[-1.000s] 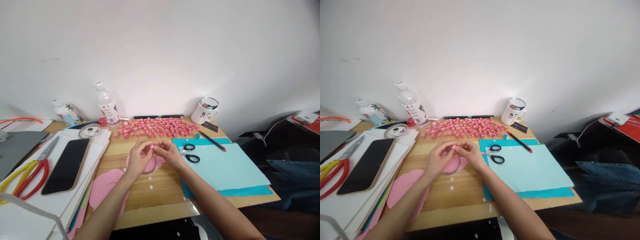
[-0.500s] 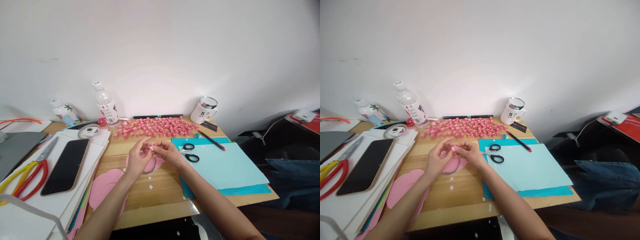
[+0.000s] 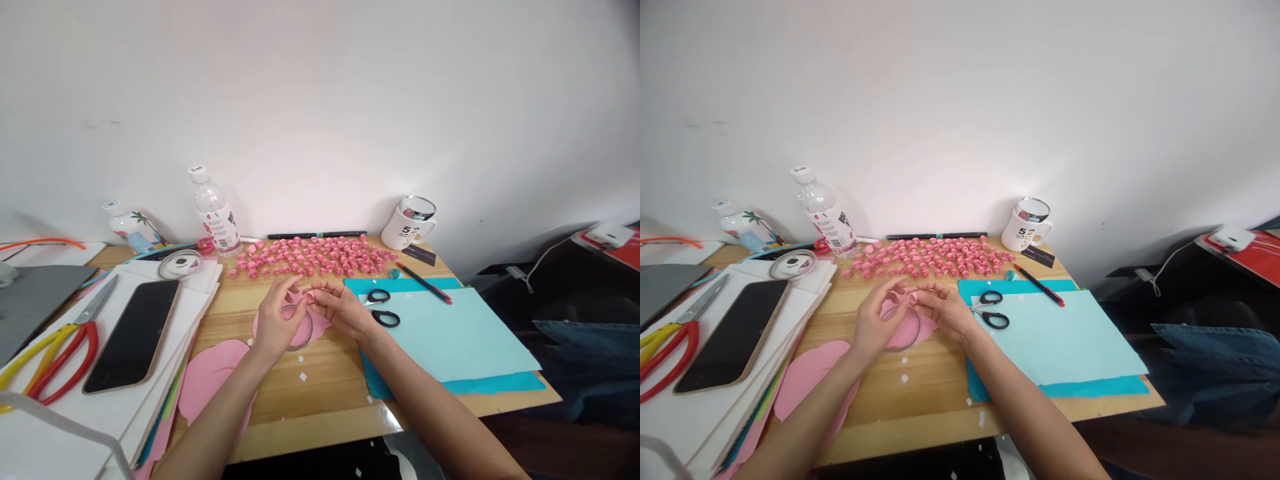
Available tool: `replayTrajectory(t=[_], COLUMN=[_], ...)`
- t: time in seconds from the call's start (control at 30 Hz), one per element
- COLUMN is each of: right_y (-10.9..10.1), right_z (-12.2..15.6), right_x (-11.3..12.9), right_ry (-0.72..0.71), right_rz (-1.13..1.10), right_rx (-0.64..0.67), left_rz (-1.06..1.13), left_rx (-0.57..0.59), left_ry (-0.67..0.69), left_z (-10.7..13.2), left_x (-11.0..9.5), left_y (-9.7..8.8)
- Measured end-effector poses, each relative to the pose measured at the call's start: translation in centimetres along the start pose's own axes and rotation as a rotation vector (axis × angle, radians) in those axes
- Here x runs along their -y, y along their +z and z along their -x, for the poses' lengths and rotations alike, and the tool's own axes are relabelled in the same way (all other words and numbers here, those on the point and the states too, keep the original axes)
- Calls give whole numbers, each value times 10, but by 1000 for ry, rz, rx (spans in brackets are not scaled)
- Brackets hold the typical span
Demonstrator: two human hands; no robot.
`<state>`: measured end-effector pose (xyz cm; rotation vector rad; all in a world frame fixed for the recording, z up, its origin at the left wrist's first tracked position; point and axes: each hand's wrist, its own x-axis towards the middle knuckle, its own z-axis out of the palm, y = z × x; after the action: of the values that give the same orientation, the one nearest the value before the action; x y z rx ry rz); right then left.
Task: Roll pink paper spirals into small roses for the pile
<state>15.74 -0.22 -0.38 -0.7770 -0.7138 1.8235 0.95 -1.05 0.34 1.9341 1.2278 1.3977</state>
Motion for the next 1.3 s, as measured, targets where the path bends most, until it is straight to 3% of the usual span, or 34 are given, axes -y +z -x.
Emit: replayTrajectory(t=[0.2,0.4,0.53,0.63,0.7,0.9,1.3], right_y=[0,2,-1,-4,-6,-7,-4], right_z=[1,1,0,-2,-3,-2,-1], right_x=[3,-2,1,3,3,-1,0], right_ry=[-2,15,-16,-91,-130,-163,-171], right_rz=[-77,-33,3,50,96,266,359], right_rx=[45,16,-46,-132,-163,-172,-176], left_rz=[211,216,194,100,-85,-452,-526], left_rx=[38,74,23,-80,-118,-85,-189], left_ry=[-257,-240,-341,-462,-514,-524,-554], left_z=[-1,-2,-8,-17,-23,-28,-28], left_x=[-3,-4,-3,10,23,54,69], left_y=[-1,-1,-5,-18,-29,-50,-54])
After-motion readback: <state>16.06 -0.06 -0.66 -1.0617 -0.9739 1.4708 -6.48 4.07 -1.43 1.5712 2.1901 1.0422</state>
